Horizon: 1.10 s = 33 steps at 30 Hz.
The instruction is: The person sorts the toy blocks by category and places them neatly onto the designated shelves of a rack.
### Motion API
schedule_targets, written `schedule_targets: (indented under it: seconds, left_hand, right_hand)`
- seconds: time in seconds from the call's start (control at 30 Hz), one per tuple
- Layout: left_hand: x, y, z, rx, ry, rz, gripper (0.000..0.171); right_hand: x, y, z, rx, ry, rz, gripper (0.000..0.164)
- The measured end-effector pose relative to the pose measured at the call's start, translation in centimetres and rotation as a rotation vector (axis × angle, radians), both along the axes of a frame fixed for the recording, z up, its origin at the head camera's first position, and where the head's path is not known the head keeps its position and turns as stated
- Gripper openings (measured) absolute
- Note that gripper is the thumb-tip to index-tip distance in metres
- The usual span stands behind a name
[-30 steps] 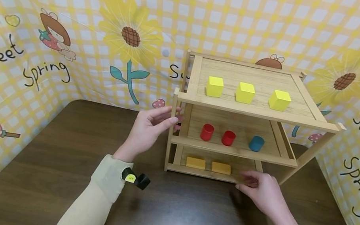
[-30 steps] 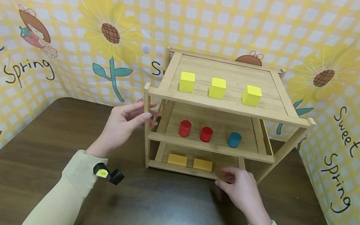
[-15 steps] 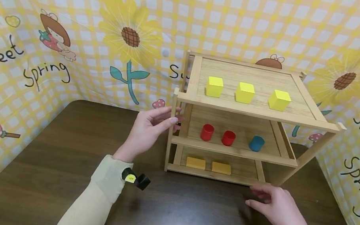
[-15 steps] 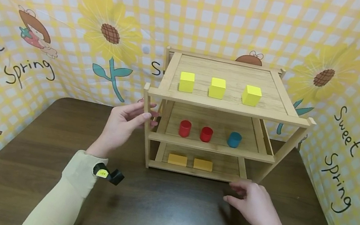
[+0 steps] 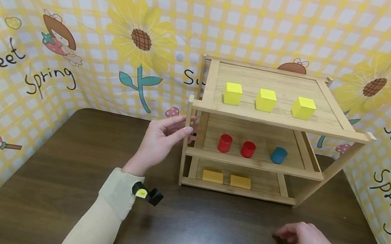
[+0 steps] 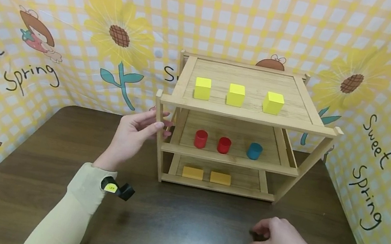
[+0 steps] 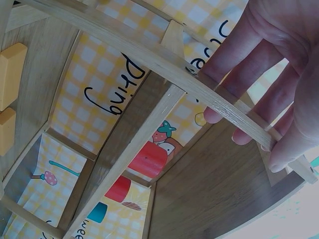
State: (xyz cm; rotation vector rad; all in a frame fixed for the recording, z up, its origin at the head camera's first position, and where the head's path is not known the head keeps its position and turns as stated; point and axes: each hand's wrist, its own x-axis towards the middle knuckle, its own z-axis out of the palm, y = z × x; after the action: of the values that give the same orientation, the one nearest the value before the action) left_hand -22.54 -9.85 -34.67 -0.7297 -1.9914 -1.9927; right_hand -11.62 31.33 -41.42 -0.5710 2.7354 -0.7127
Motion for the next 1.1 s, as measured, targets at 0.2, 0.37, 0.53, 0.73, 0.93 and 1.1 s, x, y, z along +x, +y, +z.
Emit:
schedule_targets:
  seconds: [0.2, 0.37, 0.53, 0.73, 0.93, 1.1]
  left_hand:
    - [0.0, 0.0, 0.0, -0.002, 0.000, -0.005, 0.034]
    - [0.0, 0.0, 0.0, -0.004, 0.005, 0.002, 0.033]
    - [-0.1, 0.1, -0.1, -0.002, 0.006, 0.004, 0.032]
    - [0.0, 0.1, 0.0, -0.008, -0.008, 0.014, 0.032]
    - [0.1, 0.1, 0.0, 0.010, -0.009, -0.003, 0.033]
    - [0.1, 0.1, -0.1, 0.022, -0.008, -0.015, 0.033]
  right_hand:
    - [0.7, 0.1, -0.4, -0.007, -0.118, 0.034, 0.031]
    - [1.4, -0.4, -0.9, -0.044, -0.202, 0.084, 0.033]
    - [1.9, -1.5, -1.3, -0.043, -0.220, 0.115, 0.039]
    - [2.2, -2.3, -1.5, -0.009, -0.236, 0.126, 0.036]
    - [2.1, -2.2, -1.5, -0.033, -0.245, 0.143, 0.034]
    - [1.7, -2.2, -1.5, -0.051, -0.223, 0.148, 0.032]
